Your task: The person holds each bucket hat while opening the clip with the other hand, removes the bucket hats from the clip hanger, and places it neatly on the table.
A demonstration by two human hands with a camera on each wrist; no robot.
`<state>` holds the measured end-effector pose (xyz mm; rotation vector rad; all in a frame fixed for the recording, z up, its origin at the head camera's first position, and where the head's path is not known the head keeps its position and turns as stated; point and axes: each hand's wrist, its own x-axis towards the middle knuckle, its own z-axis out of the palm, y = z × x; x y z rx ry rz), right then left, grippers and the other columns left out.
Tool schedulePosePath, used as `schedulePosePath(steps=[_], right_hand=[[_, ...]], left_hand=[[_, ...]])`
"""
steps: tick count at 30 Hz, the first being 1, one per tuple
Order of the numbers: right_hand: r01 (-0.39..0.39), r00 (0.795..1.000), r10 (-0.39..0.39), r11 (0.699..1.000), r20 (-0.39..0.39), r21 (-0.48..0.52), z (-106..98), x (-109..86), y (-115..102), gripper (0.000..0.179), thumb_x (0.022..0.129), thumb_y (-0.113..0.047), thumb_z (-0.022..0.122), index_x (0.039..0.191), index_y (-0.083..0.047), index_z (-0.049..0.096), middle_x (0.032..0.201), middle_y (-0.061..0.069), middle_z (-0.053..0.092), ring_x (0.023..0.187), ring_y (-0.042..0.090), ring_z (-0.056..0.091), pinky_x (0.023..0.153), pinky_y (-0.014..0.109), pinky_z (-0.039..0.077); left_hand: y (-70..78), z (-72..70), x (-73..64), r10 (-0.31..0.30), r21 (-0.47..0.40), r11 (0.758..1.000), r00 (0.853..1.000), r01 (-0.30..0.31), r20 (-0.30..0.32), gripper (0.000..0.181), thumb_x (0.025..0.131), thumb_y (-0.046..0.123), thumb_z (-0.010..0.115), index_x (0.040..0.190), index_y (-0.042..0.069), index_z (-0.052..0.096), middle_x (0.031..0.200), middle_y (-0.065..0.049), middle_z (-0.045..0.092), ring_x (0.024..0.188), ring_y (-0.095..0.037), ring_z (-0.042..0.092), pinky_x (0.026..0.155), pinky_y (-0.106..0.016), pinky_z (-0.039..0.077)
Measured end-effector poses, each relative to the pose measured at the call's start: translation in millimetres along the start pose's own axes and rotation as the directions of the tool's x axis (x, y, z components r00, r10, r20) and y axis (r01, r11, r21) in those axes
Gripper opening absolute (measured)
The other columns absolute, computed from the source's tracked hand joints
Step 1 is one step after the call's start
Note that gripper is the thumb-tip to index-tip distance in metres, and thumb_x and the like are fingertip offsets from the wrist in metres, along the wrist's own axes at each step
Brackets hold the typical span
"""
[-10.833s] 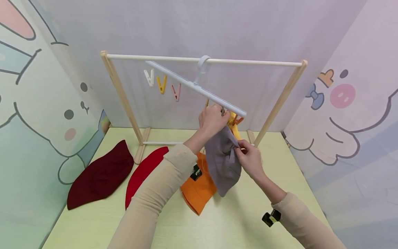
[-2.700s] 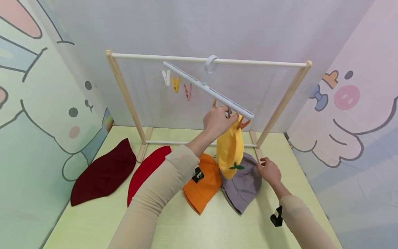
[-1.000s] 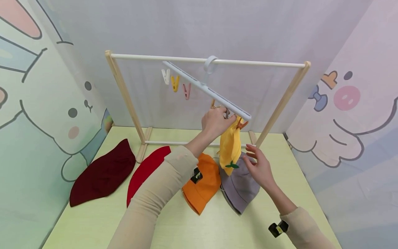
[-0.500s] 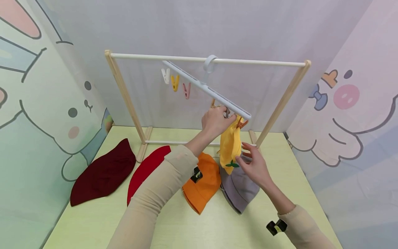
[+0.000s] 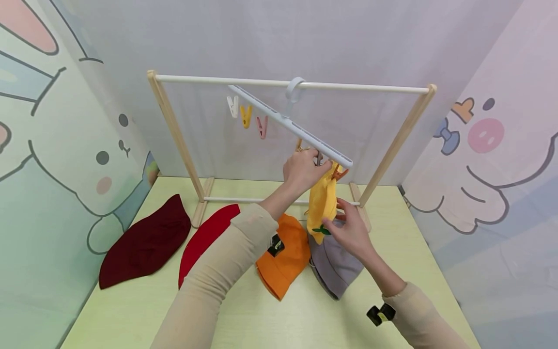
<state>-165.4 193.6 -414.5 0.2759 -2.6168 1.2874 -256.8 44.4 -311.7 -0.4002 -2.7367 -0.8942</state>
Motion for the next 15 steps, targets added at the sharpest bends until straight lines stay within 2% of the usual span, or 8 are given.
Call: schedulePosePath(steps=[2, 11, 15], right_hand=[[-0.005, 1.000, 0.005, 1.000, 0.015, 0.006, 1.6, 1.7, -0.7, 0.068, 0.080, -0.021, 0.070, 0.136, -0.001, 0.036, 0.130, 0.016, 0.046, 0.111, 0.032, 0.053, 0.084, 0.044, 0.049], [-0.086, 0.995, 0.088, 0.994, 0.039, -0.063, 6.5, 6.4, -3.8, 0.077, 0.080, -0.032, 0.069, 0.140, -0.004, 0.029, 0.133, 0.018, 0.045, 0.105, 0.035, 0.057, 0.080, 0.043, 0.051], [-0.082, 0.996, 0.084, 0.996, 0.036, -0.043, 6.9, 8.5, -6.0, 0.078, 0.080, -0.032, 0.070, 0.140, -0.004, 0.029, 0.132, 0.017, 0.045, 0.110, 0.033, 0.054, 0.084, 0.044, 0.049]], left_hand=[[0.0, -0.2, -0.3, 0.004, -0.006, 1.000, 1.000, -0.004, -0.005, 0.030, 0.085, 0.050, 0.053, 0.078, 0.020, 0.057, 0.058, 0.002, 0.051, 0.048, -0.014, 0.046, 0.043, -0.023, 0.028], [0.2, 0.2, -0.7, 0.014, -0.006, 1.000, 1.000, -0.014, -0.007, 0.030, 0.085, 0.049, 0.053, 0.076, 0.020, 0.057, 0.057, 0.002, 0.049, 0.047, -0.014, 0.045, 0.041, -0.023, 0.027], [0.8, 0.1, -0.9, 0.014, -0.010, 1.000, 1.000, -0.014, -0.008, 0.032, 0.085, 0.049, 0.053, 0.073, 0.020, 0.055, 0.055, 0.003, 0.047, 0.046, -0.013, 0.044, 0.041, -0.023, 0.026]])
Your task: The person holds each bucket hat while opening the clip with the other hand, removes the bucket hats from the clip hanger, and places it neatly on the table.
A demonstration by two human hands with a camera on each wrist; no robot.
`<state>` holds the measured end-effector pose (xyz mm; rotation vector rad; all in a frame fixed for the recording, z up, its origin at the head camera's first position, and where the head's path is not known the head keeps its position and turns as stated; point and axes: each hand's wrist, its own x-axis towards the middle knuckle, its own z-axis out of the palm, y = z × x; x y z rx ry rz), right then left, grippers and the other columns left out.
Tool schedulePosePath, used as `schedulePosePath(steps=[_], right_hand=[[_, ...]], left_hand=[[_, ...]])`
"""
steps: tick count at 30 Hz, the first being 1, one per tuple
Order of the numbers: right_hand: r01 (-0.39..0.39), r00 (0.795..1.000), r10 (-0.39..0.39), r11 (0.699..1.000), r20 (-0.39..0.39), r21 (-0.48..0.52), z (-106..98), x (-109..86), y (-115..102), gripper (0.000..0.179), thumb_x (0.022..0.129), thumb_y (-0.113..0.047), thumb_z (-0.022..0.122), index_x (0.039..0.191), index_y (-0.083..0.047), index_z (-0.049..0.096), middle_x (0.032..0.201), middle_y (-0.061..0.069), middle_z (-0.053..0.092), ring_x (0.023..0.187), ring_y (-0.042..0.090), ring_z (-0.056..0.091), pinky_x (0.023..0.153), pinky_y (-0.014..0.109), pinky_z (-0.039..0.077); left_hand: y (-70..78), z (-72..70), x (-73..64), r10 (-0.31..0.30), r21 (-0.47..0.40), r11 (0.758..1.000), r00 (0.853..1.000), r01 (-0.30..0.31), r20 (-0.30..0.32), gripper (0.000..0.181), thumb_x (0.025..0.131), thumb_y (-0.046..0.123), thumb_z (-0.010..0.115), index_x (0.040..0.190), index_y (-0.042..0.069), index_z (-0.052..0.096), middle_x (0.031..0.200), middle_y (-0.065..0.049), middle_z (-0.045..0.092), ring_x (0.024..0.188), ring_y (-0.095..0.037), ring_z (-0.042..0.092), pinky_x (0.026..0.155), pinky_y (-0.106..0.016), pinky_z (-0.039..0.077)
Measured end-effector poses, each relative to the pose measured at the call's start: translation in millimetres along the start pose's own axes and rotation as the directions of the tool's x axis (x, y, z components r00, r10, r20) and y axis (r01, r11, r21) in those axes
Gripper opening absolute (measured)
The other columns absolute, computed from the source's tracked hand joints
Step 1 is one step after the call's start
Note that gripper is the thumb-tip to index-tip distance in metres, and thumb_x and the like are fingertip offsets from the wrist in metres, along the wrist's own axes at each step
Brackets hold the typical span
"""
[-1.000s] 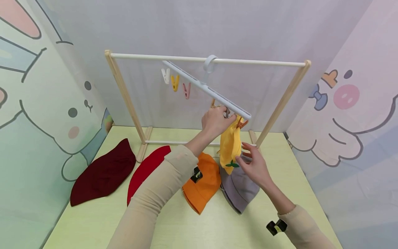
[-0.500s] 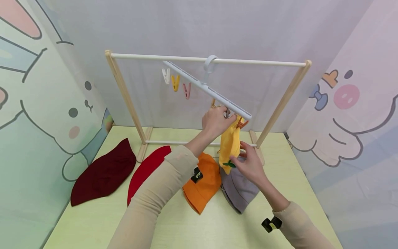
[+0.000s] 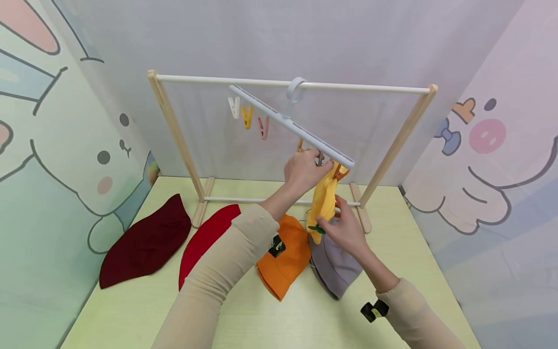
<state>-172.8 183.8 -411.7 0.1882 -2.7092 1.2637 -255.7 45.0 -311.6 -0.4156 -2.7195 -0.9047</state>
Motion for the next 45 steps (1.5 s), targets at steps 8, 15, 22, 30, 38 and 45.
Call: schedulePosePath(steps=[8, 15, 22, 30, 38, 45], right_hand=[[0.000, 0.999, 0.001, 0.999, -0.033, 0.039, -1, 0.9, -1, 0.066, 0.082, -0.022, 0.069, 0.134, -0.001, 0.035, 0.125, 0.018, 0.051, 0.109, 0.034, 0.055, 0.085, 0.045, 0.049], [-0.004, 0.998, 0.007, 0.999, -0.066, 0.044, -5, -1.3, -2, 0.056, 0.082, -0.017, 0.067, 0.129, -0.002, 0.040, 0.115, 0.018, 0.057, 0.097, 0.031, 0.061, 0.077, 0.042, 0.052], [0.031, 0.994, -0.032, 0.999, -0.100, -0.006, -9, -2.7, 0, 0.041, 0.082, -0.014, 0.067, 0.118, -0.005, 0.049, 0.099, 0.016, 0.064, 0.078, 0.026, 0.065, 0.060, 0.028, 0.053], [0.073, 0.984, -0.080, 0.996, -0.159, -0.047, -11, -4.6, 0, 0.028, 0.081, -0.011, 0.067, 0.106, -0.007, 0.056, 0.087, 0.014, 0.066, 0.066, 0.023, 0.064, 0.052, 0.022, 0.048], [0.099, 0.977, -0.112, 0.992, -0.180, -0.084, -16, -5.9, 0, 0.022, 0.080, -0.010, 0.068, 0.100, -0.007, 0.062, 0.088, 0.012, 0.066, 0.075, 0.024, 0.065, 0.057, 0.022, 0.049], [0.073, 0.977, -0.086, 0.995, -0.193, -0.073, -18, -6.7, 1, 0.019, 0.081, -0.010, 0.068, 0.099, -0.007, 0.064, 0.086, 0.012, 0.066, 0.070, 0.023, 0.065, 0.054, 0.021, 0.048]], left_hand=[[0.8, -0.2, -0.5, -0.012, -0.004, 1.000, 1.000, 0.012, 0.006, 0.031, 0.085, 0.050, 0.054, 0.074, 0.020, 0.056, 0.054, 0.003, 0.046, 0.046, -0.013, 0.044, 0.042, -0.023, 0.027], [0.9, -0.7, -0.3, -0.014, 0.005, 1.000, 1.000, 0.014, 0.008, 0.032, 0.085, 0.050, 0.053, 0.075, 0.020, 0.055, 0.055, 0.002, 0.046, 0.047, -0.014, 0.044, 0.042, -0.023, 0.027], [-0.7, 0.0, 0.0, -0.015, 0.007, 1.000, 1.000, 0.015, 0.007, 0.032, 0.085, 0.050, 0.053, 0.076, 0.020, 0.055, 0.057, 0.002, 0.050, 0.048, -0.014, 0.046, 0.042, -0.023, 0.028], [-1.9, 1.4, -0.7, -0.008, -0.003, 1.000, 1.000, 0.008, -0.010, 0.032, 0.085, 0.050, 0.054, 0.074, 0.020, 0.055, 0.060, 0.004, 0.052, 0.048, -0.013, 0.048, 0.043, -0.023, 0.030], [-6.4, 6.1, -0.7, -0.002, -0.025, 1.000, 1.000, 0.002, -0.029, 0.031, 0.086, 0.049, 0.055, 0.076, 0.019, 0.053, 0.063, 0.006, 0.054, 0.050, -0.012, 0.048, 0.043, -0.023, 0.031], [-8.3, 8.0, -1.5, 0.004, 0.001, 1.000, 0.998, -0.004, -0.056, 0.032, 0.085, 0.050, 0.055, 0.077, 0.020, 0.053, 0.065, 0.006, 0.052, 0.051, -0.011, 0.049, 0.044, -0.024, 0.033]])
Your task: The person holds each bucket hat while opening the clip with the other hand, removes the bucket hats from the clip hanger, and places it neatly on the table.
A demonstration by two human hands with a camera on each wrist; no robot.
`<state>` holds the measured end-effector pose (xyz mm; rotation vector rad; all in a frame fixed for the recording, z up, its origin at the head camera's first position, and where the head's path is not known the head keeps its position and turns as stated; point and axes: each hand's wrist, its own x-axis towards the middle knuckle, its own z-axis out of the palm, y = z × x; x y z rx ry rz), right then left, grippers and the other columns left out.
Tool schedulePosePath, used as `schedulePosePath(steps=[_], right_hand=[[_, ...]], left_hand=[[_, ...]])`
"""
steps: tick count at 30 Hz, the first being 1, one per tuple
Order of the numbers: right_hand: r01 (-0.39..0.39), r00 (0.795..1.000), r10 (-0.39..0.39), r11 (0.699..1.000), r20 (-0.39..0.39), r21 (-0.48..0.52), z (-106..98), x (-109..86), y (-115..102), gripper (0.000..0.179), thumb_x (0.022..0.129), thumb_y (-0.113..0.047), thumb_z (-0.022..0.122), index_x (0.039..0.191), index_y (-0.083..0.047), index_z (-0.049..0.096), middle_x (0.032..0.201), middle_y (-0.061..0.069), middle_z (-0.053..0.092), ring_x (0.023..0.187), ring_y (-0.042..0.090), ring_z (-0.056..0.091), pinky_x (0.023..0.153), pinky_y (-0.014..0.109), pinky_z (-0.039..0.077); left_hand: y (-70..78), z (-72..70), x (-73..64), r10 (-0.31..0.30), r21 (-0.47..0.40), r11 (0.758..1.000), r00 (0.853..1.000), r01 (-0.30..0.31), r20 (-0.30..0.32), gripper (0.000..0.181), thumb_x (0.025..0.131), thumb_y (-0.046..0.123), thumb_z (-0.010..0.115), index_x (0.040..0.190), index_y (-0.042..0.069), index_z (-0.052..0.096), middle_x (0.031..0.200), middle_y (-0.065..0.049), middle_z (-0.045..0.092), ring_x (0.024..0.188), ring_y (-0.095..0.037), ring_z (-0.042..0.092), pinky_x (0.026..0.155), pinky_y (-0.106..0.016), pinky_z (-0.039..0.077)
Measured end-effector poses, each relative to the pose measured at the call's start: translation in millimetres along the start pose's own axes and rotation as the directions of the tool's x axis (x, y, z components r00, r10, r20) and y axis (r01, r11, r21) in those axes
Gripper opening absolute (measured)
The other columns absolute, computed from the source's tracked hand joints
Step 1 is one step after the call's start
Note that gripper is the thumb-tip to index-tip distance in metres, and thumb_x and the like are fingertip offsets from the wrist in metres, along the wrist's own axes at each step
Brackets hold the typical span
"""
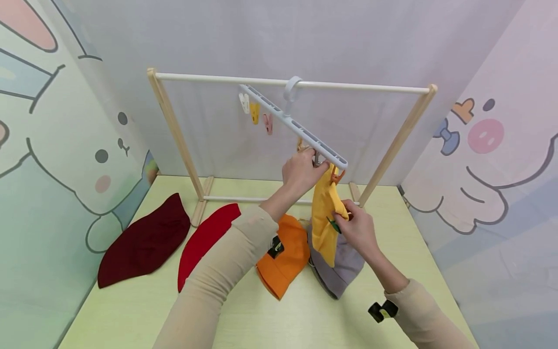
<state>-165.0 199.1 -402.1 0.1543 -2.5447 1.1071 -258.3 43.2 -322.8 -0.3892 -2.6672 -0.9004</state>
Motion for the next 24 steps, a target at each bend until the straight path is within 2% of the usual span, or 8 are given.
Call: schedulePosePath(steps=[7, 11, 16, 24], right_hand=[[-0.003, 1.000, 0.004, 1.000, -0.024, 0.016, 0, -1.1, 0, 0.016, 0.081, -0.009, 0.067, 0.097, -0.006, 0.064, 0.084, 0.012, 0.066, 0.070, 0.024, 0.065, 0.055, 0.018, 0.048], [-0.003, 0.998, 0.005, 1.000, -0.056, 0.029, -1, -1.5, -1, 0.016, 0.081, -0.008, 0.068, 0.096, -0.005, 0.064, 0.084, 0.011, 0.066, 0.069, 0.023, 0.064, 0.054, 0.018, 0.047], [-0.017, 0.997, 0.020, 0.999, -0.075, 0.049, -2, -2.2, -3, 0.016, 0.081, -0.008, 0.067, 0.096, -0.005, 0.063, 0.084, 0.012, 0.065, 0.067, 0.023, 0.063, 0.054, 0.017, 0.047], [-0.034, 0.997, 0.038, 0.998, -0.067, 0.060, -2, -1.9, -3, 0.015, 0.082, -0.008, 0.067, 0.096, -0.005, 0.063, 0.084, 0.012, 0.065, 0.066, 0.022, 0.062, 0.053, 0.016, 0.046]], left_hand=[[-1.4, 5.2, -5.6, 0.003, -0.017, 1.000, 1.000, -0.004, -0.027, 0.033, 0.087, 0.050, 0.053, 0.081, 0.018, 0.053, 0.062, 0.006, 0.051, 0.047, -0.012, 0.046, 0.042, -0.025, 0.034], [-1.7, 9.0, -10.9, -0.001, -0.032, 1.000, 1.000, 0.000, -0.027, 0.029, 0.088, 0.047, 0.053, 0.086, 0.018, 0.056, 0.065, 0.008, 0.056, 0.047, -0.010, 0.047, 0.042, -0.024, 0.036], [-1.6, 11.3, -16.0, -0.003, -0.045, 0.999, 0.999, 0.001, -0.045, 0.031, 0.086, 0.046, 0.055, 0.098, 0.017, 0.060, 0.082, 0.007, 0.062, 0.058, -0.009, 0.051, 0.049, -0.023, 0.040], [-0.6, 9.9, -24.7, -0.012, -0.099, 0.995, 0.995, 0.003, -0.099, 0.047, 0.084, 0.045, 0.059, 0.122, 0.017, 0.053, 0.116, 0.003, 0.056, 0.083, -0.015, 0.059, 0.063, -0.031, 0.048]])
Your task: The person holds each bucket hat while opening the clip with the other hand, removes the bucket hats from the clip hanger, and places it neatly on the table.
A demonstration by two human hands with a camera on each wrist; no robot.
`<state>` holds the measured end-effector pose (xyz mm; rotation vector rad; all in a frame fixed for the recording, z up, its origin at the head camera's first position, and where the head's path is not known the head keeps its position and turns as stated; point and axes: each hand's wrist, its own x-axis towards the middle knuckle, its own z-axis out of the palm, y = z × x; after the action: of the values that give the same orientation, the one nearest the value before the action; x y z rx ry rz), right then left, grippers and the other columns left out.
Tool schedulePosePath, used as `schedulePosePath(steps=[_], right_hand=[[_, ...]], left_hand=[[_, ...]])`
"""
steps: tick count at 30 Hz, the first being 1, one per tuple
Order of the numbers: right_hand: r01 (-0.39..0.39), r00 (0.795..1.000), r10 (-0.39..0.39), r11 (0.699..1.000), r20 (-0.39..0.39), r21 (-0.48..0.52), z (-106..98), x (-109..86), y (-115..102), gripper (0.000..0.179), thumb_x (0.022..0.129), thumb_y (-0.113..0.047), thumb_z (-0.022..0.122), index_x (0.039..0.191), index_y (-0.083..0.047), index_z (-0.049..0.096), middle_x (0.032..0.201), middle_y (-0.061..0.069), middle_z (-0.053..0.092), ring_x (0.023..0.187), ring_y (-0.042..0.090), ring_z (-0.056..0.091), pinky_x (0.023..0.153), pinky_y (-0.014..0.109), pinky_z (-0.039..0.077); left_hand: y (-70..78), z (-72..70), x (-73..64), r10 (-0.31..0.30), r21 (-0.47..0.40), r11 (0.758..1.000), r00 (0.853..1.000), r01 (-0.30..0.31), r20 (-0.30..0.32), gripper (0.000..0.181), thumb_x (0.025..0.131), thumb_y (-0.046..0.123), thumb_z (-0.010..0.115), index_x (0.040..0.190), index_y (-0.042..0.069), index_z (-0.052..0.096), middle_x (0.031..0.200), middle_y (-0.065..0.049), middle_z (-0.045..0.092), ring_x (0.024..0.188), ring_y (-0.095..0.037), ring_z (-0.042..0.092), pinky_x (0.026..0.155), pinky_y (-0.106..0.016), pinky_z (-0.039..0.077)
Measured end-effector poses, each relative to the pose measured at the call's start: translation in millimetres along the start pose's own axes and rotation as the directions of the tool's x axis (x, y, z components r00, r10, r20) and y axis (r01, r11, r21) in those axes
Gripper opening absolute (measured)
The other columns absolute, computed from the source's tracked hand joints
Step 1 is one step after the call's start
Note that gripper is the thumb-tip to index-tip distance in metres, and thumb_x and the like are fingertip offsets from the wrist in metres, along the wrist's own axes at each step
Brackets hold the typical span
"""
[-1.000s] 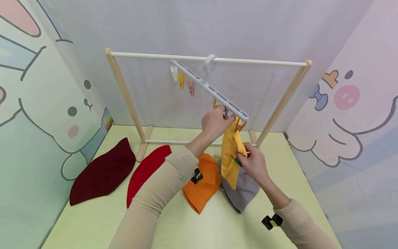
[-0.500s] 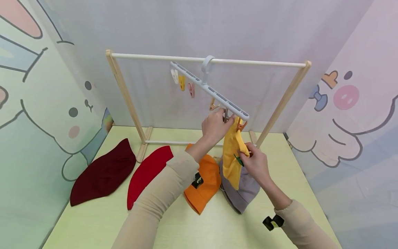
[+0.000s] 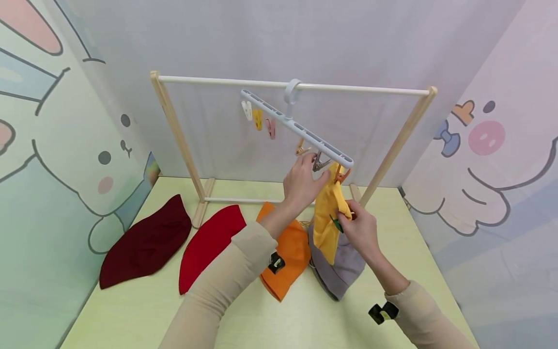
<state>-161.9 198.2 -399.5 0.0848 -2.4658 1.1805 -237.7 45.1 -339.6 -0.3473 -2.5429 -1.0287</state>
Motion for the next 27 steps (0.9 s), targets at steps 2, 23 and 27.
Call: schedulePosePath(steps=[2, 23, 27], right_hand=[[-0.002, 1.000, 0.002, 1.000, 0.002, -0.001, 0, -0.1, 0, 0.015, 0.082, -0.008, 0.067, 0.096, -0.005, 0.063, 0.084, 0.012, 0.065, 0.066, 0.022, 0.062, 0.053, 0.016, 0.047], [0.017, 1.000, -0.017, 1.000, -0.025, -0.004, 6, -2.0, 3, 0.015, 0.080, -0.009, 0.069, 0.094, -0.007, 0.065, 0.083, 0.009, 0.064, 0.065, 0.021, 0.062, 0.054, 0.016, 0.047], [0.020, 1.000, -0.021, 1.000, -0.016, -0.016, 7, -2.7, 1, 0.015, 0.080, -0.011, 0.069, 0.094, -0.007, 0.065, 0.083, 0.009, 0.065, 0.065, 0.020, 0.063, 0.053, 0.017, 0.047]], left_hand=[[1.3, -1.1, -2.2, -0.001, -0.013, 1.000, 1.000, 0.001, -0.009, 0.052, 0.084, 0.044, 0.060, 0.127, 0.017, 0.049, 0.123, 0.002, 0.053, 0.090, -0.016, 0.059, 0.067, -0.033, 0.049], [17.8, -1.7, -20.2, 0.095, -0.032, 0.995, 0.995, -0.094, 0.025, 0.054, 0.081, 0.044, 0.064, 0.126, 0.018, 0.052, 0.117, 0.001, 0.054, 0.085, -0.013, 0.056, 0.060, -0.020, 0.044], [20.2, -1.2, -20.6, 0.102, -0.021, 0.995, 0.994, -0.101, 0.042, 0.053, 0.080, 0.044, 0.064, 0.125, 0.019, 0.053, 0.116, 0.002, 0.055, 0.085, -0.012, 0.057, 0.060, -0.021, 0.045]])
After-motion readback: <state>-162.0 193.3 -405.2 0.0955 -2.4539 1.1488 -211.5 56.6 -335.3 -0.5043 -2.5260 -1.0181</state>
